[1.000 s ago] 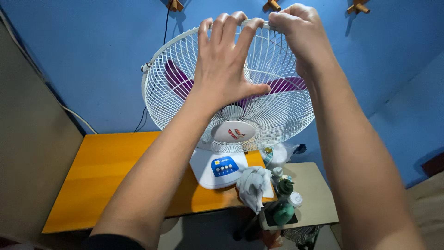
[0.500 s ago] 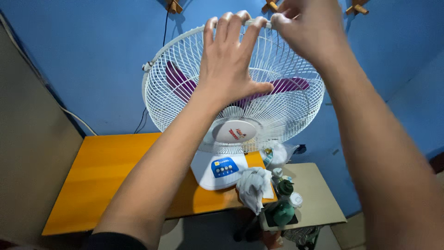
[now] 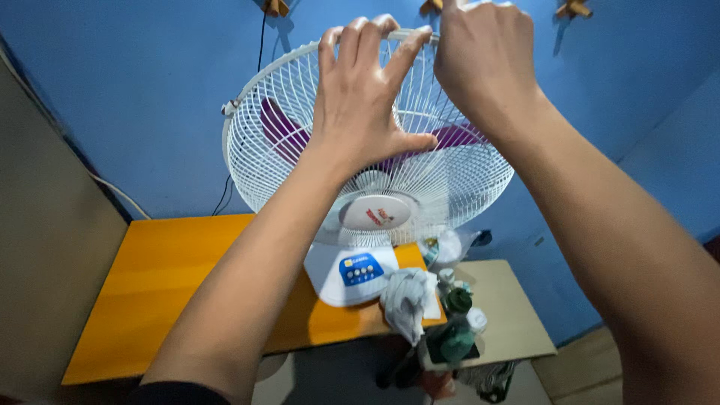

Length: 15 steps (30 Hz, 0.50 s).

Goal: The person removes the front grille of a table fan, unscrews the central hub nut, and removes the purple fan blades. They then reattach the blades, tighten the hub nut, and reposition the front grille onto the fan.

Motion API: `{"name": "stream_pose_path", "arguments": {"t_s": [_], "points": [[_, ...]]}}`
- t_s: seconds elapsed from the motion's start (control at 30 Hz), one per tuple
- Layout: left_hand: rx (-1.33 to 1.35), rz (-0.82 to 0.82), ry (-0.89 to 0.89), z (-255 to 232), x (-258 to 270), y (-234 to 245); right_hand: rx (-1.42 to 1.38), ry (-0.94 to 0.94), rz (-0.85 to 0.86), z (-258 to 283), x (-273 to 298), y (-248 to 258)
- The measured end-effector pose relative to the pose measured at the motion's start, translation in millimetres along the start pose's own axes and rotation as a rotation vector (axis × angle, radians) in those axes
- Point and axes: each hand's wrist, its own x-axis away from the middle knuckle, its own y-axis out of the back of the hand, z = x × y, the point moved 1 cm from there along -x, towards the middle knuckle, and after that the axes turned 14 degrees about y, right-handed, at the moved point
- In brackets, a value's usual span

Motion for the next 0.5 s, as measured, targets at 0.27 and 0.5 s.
{"name": "stream_pose_path", "arguments": {"t_s": [0.27,0.5], "points": [[0.008,-0.012,-0.007,1,-2,0,-0.091,-0.068,-0.130,-9,9,6],[0.007,0.002,-0.012,-1,-3,-2,-0.114,-0.129,-0.108,-12,10,10]]}}
